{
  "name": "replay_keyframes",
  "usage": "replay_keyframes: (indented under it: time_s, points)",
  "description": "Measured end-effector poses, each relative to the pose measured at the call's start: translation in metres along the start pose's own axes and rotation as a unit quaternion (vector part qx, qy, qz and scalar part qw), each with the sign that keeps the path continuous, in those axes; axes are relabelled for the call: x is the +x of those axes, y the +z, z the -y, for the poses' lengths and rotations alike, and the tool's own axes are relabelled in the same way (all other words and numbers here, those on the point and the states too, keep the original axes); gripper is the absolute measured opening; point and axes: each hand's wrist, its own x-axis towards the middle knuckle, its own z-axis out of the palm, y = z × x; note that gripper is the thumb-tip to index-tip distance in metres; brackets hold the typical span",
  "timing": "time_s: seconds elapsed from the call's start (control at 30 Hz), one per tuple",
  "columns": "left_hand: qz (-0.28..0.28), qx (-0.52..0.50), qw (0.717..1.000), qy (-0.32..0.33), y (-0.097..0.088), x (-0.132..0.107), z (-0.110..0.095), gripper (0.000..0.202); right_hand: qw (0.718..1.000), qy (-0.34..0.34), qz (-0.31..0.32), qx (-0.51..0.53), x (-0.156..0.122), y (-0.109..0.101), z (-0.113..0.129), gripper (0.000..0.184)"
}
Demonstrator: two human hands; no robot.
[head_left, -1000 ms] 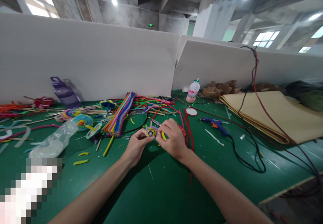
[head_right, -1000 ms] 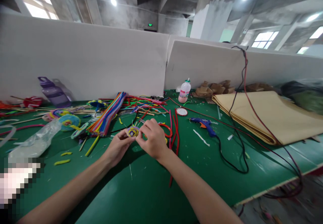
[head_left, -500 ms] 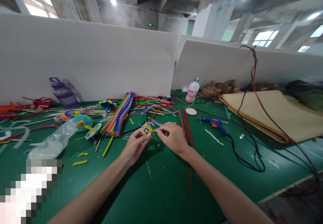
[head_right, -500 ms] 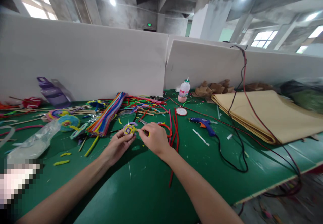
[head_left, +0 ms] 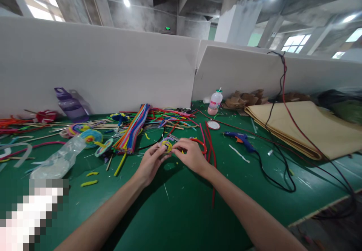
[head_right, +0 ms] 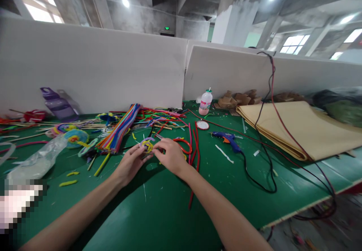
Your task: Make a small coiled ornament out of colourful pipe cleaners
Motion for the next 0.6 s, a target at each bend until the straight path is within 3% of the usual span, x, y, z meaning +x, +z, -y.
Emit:
replay_keyframes:
  time_s: [0.13,0.37,0.6]
  points:
    - [-0.035,0.021,0.999,0.024,-0.0049,0.0037,-0.0002,0.015,1.0,-0.023,0.016,0.003,-0.0002,-0.0007,0.0004,0.009]
    - [-0.061,-0.037,0.997,-0.022,-0.0109,0.0084,-0.0016,0.016,0.999,0.0,0.005,-0.032,0.0005,-0.0057,0.0026,0.01]
    - [-0.042,-0.032,0.998,-0.027,-0.0078,0.0053,0.001,0.014,0.997,-0.013,0.041,-0.066,-0.0032,-0.0006,0.0036,0.009]
